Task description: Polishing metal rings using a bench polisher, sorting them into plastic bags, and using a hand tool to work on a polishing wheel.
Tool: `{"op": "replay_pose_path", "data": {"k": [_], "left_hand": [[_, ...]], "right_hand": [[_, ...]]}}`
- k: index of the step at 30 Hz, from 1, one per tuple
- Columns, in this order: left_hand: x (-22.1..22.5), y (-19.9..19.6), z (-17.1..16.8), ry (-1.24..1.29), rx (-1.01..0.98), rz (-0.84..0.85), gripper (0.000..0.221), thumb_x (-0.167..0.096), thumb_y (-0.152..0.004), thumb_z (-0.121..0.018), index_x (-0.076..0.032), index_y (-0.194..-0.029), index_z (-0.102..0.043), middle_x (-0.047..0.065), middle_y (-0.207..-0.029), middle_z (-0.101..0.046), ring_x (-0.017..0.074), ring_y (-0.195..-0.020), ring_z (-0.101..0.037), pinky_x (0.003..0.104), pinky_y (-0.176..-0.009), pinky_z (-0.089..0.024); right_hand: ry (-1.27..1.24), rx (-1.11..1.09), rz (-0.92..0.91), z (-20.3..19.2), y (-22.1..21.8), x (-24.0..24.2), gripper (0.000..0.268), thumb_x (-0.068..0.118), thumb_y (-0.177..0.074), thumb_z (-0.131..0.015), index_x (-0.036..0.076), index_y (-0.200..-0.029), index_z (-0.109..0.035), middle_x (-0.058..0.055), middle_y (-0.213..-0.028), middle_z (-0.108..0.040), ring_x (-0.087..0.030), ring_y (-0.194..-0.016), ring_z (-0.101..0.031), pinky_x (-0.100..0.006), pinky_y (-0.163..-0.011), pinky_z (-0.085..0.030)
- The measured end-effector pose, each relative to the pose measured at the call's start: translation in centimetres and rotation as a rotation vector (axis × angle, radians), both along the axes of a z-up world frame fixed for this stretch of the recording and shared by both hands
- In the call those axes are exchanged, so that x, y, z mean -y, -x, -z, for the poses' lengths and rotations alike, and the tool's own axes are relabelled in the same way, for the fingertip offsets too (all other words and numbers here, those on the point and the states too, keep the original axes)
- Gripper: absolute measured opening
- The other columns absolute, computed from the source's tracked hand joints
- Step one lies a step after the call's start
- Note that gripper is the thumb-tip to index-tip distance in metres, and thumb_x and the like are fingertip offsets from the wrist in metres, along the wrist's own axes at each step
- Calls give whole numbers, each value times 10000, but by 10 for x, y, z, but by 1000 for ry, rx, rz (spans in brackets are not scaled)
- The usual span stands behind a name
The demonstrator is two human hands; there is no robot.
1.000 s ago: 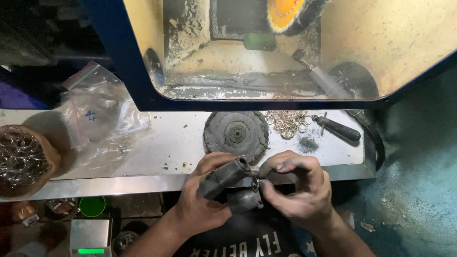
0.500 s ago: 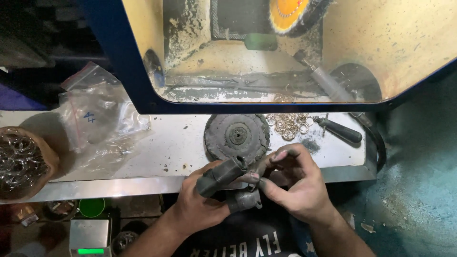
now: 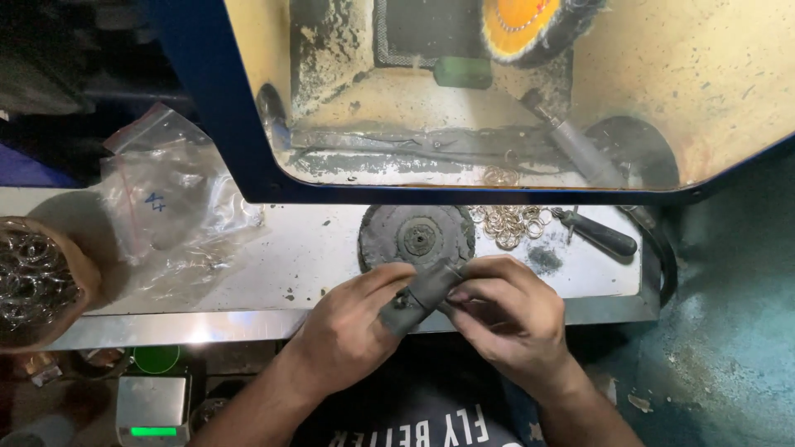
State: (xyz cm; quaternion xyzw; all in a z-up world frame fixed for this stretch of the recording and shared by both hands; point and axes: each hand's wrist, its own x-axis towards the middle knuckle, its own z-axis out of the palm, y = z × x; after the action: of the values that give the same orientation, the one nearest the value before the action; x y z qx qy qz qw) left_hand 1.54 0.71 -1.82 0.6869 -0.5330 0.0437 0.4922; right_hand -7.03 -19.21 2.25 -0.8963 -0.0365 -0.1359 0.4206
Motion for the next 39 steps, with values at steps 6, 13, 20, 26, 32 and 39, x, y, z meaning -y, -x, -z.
{"op": "replay_pose_path", "data": {"k": [6, 13, 20, 26, 32, 39], "left_hand": [[1, -2, 3, 77, -140, 42, 331, 95, -960, -668, 119, -1257, -523, 301, -1216, -649, 440, -1112, -718, 499, -998, -659], [-4, 19, 28, 80, -480, -17, 424, 16, -850, -574, 121, -1259, -532, 261, -1226, -668, 419, -1112, -728, 475, -1013, -625], [4, 17, 0, 54, -742, -56, 399, -177, -880, -818, -54, -1234, -679, 83, -1153, -784, 190, -1054, -798, 334, -1011, -655], [-3, 8, 4, 81, -430, -15, 403, -110, -902, -766, -14, -1262, -612, 166, -1238, -697, 299, -1150, -723, 411, -1015, -617], [-1, -1, -4, 63, -263, 75, 271, -71, -1009, -593, 30, -1254, -650, 173, -1233, -704, 304, -1167, -701, 442, -1018, -600], [-11, 14, 24, 159, -494, 64, 369, -132, -960, -685, 101, -1235, -607, 243, -1181, -717, 392, -1055, -778, 478, -944, -664]], "right_hand": [[95, 180, -175, 20, -2, 9, 155, 5, -858, -747, -71, -946, -644, -302, -960, -675, -402, -841, -720, -409, -735, -624], [-32, 230, -205, 26, 1, 9, 195, 128, -933, -665, -61, -970, -635, -266, -957, -709, -406, -935, -790, -408, -827, -692], [-570, -196, 137, 45, 17, 3, 81, 90, -873, -680, 17, -895, -653, -131, -917, -717, -216, -833, -723, -303, -757, -634], [-949, -583, 185, 36, 9, 7, 136, 141, -853, -697, 27, -881, -628, -73, -789, -645, -159, -655, -619, -300, -549, -557], [-928, -623, 59, 28, 2, 12, 235, 251, -843, -666, 19, -853, -632, -41, -706, -568, -117, -534, -526, -243, -455, -463], [-818, -562, 45, 36, 12, 14, 338, 331, -908, -715, 3, -977, -671, -66, -840, -638, -141, -572, -610, -272, -569, -533]]}}
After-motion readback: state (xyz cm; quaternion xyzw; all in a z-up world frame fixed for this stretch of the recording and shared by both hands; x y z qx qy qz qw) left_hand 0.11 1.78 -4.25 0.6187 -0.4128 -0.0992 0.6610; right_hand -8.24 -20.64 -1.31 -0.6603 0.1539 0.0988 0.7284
